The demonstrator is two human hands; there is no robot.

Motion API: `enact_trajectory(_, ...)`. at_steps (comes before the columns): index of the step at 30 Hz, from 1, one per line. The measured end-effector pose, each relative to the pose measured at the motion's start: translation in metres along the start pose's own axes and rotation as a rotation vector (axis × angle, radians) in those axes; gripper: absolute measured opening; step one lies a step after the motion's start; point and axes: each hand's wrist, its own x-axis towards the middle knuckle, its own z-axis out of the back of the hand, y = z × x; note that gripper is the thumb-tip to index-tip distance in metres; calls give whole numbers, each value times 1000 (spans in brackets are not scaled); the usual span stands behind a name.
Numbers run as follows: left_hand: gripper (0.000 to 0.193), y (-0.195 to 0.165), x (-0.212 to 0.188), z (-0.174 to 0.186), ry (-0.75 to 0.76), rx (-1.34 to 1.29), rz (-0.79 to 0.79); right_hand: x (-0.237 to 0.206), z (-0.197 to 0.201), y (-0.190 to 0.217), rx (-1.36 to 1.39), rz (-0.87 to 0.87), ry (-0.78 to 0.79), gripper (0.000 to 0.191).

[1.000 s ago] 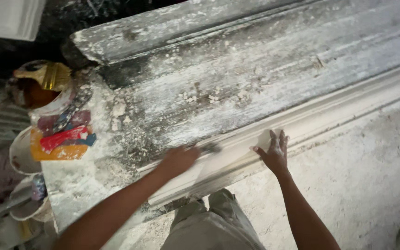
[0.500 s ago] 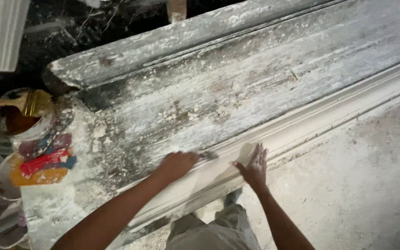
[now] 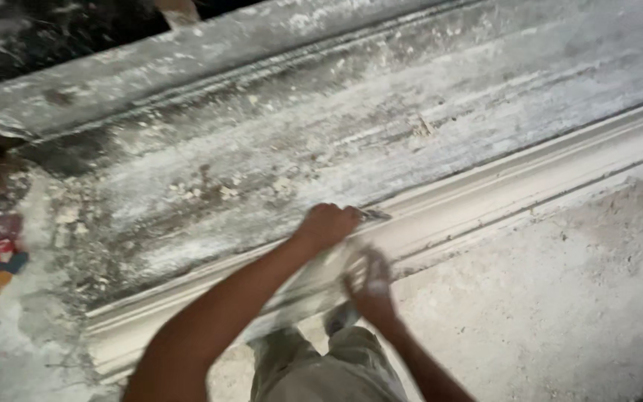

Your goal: The person holds a long decorative plaster cornice against a work table and scrapes dried plaster residue off its grooved face with a small hand scraper, working along the length of the piece and repositioning it to clean different sections.

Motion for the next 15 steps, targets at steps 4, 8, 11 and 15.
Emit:
enact_trajectory(4, 27, 10, -22, 26, 225, 56, 18, 35, 63, -114, -329, 254, -237, 86)
enact_trajectory(8, 45, 14, -80, 52, 221, 75, 19, 57, 99, -156, -332, -220, 63, 106)
enact_trajectory(11, 38, 14, -97, 59, 245, 98, -2, 64, 106, -155, -349, -164, 95, 112)
enact_trajectory(15, 30, 0, -53, 47, 149, 34, -56, 68, 111, -144, -300, -274, 98, 114)
